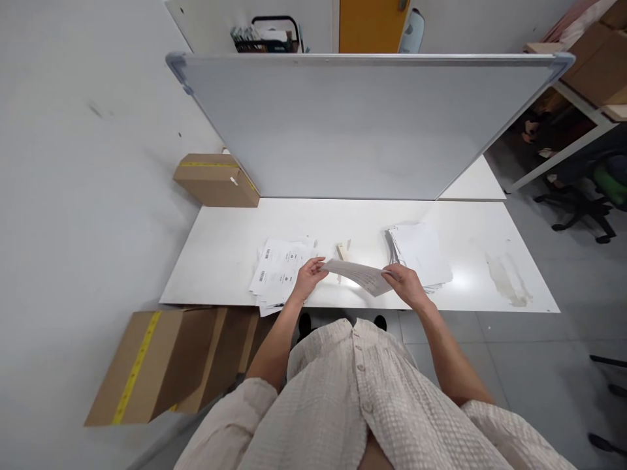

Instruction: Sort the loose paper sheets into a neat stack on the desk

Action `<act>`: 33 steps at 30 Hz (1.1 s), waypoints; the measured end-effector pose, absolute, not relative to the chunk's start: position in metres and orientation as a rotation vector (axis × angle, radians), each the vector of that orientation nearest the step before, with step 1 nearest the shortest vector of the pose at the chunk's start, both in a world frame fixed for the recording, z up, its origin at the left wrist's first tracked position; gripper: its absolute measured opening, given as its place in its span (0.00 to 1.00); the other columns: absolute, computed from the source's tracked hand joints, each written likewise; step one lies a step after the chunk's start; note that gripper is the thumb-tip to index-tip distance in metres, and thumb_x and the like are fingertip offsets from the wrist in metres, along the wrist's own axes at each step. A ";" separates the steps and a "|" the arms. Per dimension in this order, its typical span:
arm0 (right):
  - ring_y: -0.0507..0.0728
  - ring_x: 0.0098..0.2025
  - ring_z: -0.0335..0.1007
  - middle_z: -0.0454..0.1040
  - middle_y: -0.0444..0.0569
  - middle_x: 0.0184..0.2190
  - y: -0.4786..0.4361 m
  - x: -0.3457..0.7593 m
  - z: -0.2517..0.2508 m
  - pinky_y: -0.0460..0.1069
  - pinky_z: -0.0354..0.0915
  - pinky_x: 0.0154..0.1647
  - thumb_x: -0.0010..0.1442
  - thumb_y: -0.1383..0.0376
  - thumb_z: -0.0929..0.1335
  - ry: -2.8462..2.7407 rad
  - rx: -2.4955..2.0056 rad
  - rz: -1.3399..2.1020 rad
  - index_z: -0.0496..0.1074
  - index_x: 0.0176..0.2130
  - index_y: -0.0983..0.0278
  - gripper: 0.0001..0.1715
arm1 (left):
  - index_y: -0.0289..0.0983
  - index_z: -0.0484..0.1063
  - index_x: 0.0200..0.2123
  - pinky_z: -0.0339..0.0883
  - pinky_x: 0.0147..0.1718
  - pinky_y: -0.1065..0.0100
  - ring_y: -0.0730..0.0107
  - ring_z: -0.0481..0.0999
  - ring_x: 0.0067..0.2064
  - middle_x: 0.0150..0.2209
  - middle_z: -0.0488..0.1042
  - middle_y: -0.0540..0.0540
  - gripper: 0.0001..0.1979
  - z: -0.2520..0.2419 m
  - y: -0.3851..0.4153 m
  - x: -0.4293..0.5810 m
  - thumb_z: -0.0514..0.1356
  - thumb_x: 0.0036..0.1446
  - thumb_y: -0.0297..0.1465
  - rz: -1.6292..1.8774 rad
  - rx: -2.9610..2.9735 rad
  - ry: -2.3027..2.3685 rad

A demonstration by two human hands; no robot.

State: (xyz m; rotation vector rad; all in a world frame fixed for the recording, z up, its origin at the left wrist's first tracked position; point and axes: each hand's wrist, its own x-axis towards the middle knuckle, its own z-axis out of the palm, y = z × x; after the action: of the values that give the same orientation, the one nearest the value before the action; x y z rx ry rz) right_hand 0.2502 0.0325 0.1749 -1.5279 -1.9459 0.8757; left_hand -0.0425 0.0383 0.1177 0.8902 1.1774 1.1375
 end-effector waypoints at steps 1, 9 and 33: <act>0.56 0.36 0.69 0.73 0.50 0.34 0.033 0.249 0.175 0.49 0.62 0.35 0.60 0.60 0.62 -2.048 -1.538 0.804 0.72 0.37 0.62 0.12 | 0.37 0.72 0.42 0.65 0.46 0.61 0.65 0.75 0.40 0.37 0.77 0.45 0.22 0.113 0.039 -0.047 0.68 0.40 0.33 1.091 0.985 1.242; 0.58 0.39 0.66 0.73 0.53 0.36 0.027 0.221 0.130 0.48 0.55 0.36 0.64 0.64 0.59 -2.575 -1.808 0.513 0.70 0.40 0.64 0.13 | 0.40 0.77 0.37 0.61 0.50 0.59 0.57 0.73 0.46 0.39 0.77 0.45 0.14 0.074 0.033 -0.034 0.64 0.45 0.36 0.813 1.218 1.415; 0.58 0.38 0.69 0.76 0.50 0.36 0.034 0.221 0.135 0.48 0.55 0.30 0.64 0.59 0.59 -2.505 -1.957 0.511 0.74 0.40 0.59 0.16 | 0.40 0.73 0.19 0.63 0.44 0.63 0.59 0.74 0.34 0.22 0.74 0.48 0.11 0.062 0.044 -0.038 0.63 0.46 0.40 0.816 1.237 1.394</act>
State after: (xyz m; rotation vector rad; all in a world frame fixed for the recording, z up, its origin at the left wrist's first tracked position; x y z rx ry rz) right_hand 0.2214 0.0338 0.1346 -1.9568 -2.5054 0.5111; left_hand -0.0376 0.0438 0.0625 1.2373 1.3940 0.8164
